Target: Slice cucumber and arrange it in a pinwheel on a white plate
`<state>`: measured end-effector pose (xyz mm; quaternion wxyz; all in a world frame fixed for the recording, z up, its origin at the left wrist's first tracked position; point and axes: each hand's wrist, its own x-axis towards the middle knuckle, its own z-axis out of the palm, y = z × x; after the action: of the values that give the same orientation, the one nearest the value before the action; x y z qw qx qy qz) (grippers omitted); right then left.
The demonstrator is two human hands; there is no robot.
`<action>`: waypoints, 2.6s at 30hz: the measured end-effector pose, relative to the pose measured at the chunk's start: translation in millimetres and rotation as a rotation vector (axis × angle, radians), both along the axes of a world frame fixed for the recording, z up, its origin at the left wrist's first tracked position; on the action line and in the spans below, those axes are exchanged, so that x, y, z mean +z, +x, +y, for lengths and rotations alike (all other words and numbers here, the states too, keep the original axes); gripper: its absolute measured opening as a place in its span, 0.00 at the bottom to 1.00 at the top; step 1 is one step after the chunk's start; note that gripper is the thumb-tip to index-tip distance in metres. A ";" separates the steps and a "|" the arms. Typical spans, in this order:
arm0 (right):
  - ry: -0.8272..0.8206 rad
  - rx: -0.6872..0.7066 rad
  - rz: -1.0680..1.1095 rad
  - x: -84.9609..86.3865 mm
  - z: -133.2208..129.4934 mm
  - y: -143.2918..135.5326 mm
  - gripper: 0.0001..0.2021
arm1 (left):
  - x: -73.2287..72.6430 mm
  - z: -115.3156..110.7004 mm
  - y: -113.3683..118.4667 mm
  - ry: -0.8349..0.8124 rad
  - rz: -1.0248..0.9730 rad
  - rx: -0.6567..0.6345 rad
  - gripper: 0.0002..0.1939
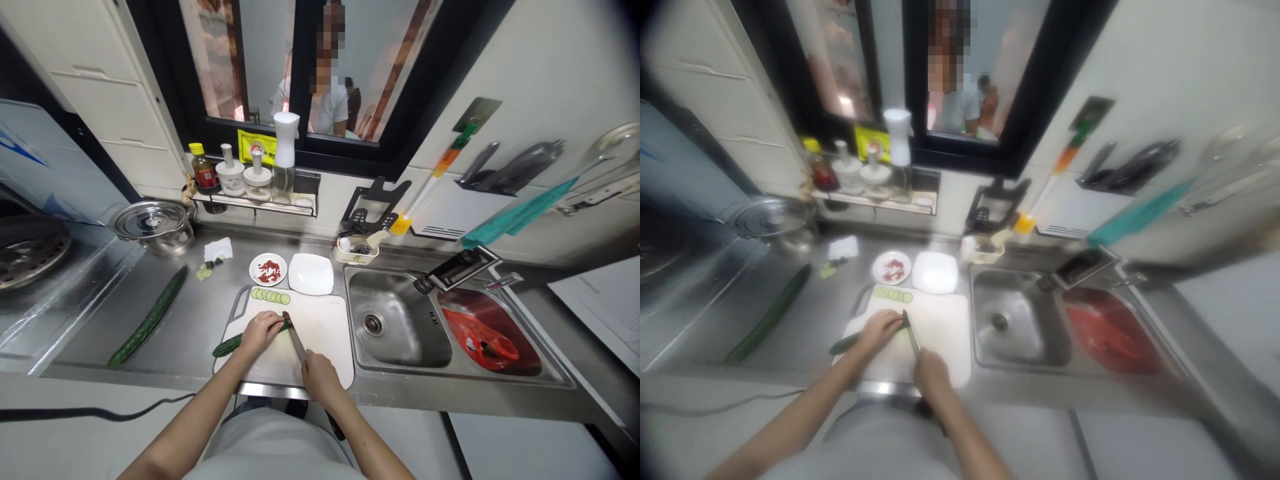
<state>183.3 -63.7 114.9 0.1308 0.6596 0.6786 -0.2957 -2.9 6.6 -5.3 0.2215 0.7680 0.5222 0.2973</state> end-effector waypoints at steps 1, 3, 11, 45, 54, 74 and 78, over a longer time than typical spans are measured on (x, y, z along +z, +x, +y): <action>0.003 0.003 0.000 -0.3 1.0 -0.8 0.16 | 0.3 0.4 -0.2 -0.004 -0.001 0.001 0.09; 0.013 0.011 -0.003 -1.3 2.7 -2.3 0.16 | 0.8 0.9 -0.4 -0.012 0.000 0.001 0.10; 0.045 0.031 -0.013 -6.7 11.1 -9.5 0.17 | -0.6 2.9 -0.9 -0.021 0.007 0.004 0.10; 0.065 0.047 -0.026 -25.3 22.8 -19.3 0.17 | 5.1 1.9 0.2 -0.050 -0.053 0.024 0.09; 0.056 0.042 -0.042 -23.4 9.6 -15.5 0.16 | 6.7 2.4 -0.2 -0.072 -0.065 0.024 0.10; 0.090 0.038 -0.047 -37.9 22.8 -25.3 0.17 | 3.5 4.8 -1.1 -0.082 -0.053 0.026 0.09; 0.091 0.032 -0.036 -39.9 23.6 -25.6 0.18 | 3.8 4.5 -1.3 -0.077 -0.052 0.027 0.09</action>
<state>157.7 -40.1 75.0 0.1175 0.6592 0.6992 -0.2507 -4.1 11.1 -1.5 0.2603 0.7440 0.5374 0.2999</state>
